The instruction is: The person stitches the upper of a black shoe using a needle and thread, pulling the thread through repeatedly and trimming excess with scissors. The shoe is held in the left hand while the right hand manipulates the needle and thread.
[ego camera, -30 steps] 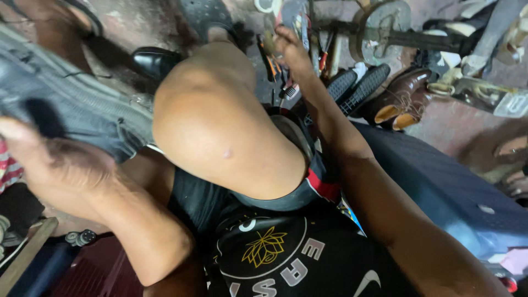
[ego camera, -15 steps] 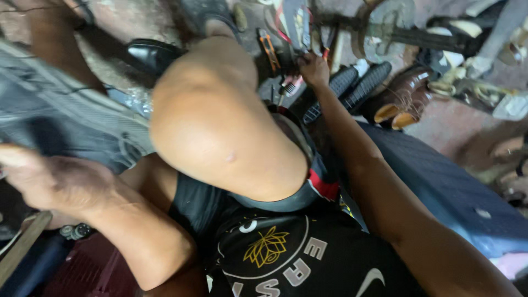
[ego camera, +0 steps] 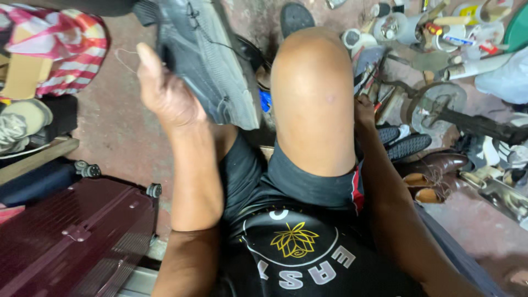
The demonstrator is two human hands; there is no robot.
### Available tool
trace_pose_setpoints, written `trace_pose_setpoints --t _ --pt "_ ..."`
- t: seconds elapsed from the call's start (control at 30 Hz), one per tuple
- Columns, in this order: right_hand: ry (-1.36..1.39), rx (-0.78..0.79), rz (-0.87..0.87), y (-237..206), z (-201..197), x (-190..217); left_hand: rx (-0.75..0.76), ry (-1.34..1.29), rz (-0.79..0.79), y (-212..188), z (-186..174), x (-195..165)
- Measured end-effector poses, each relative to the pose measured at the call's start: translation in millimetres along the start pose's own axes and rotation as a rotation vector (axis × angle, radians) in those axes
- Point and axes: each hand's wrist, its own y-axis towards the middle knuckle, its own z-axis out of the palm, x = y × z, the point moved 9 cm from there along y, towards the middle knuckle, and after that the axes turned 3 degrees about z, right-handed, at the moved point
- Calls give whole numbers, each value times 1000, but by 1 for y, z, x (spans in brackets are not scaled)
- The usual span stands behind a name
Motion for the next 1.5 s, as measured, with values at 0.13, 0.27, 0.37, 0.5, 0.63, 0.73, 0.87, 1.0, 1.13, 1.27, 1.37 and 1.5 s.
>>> trace_pose_setpoints --t 0.13,0.27,0.37,0.5,0.63,0.73,0.87,1.0,1.13,1.27,1.37,1.5 --pt "426 197 70 -38 12 -10 40 -90 -19 -36 14 -11" --pt "857 347 132 -75 20 -3 104 -425 -196 -79 24 -1" --pt "1054 560 -42 -109 25 43 4 -358 -274 -98 20 -5" --pt "1079 780 -269 -172 12 116 105 -23 3 -90 30 -34" --pt "940 894 -463 -250 1 159 109 -231 -254 -103 17 -18" --pt "871 1085 -473 -292 24 192 62 -207 -292 -100 -8 -17" --pt "578 1161 -531 -335 56 222 99 -220 -345 -96 -18 -24" --pt "427 1089 -448 -330 77 234 106 -265 -352 -92 -20 -29" --pt "423 1131 -369 -324 85 235 136 -296 -362 -87 -22 -29" --pt "392 1141 -273 -317 91 232 148 -280 -364 -83 -27 -28" --pt "423 1168 -236 -312 97 234 137 -252 -347 -81 -31 -29" --pt "467 1174 -233 -305 103 240 111 -233 -353 -82 -38 -28"
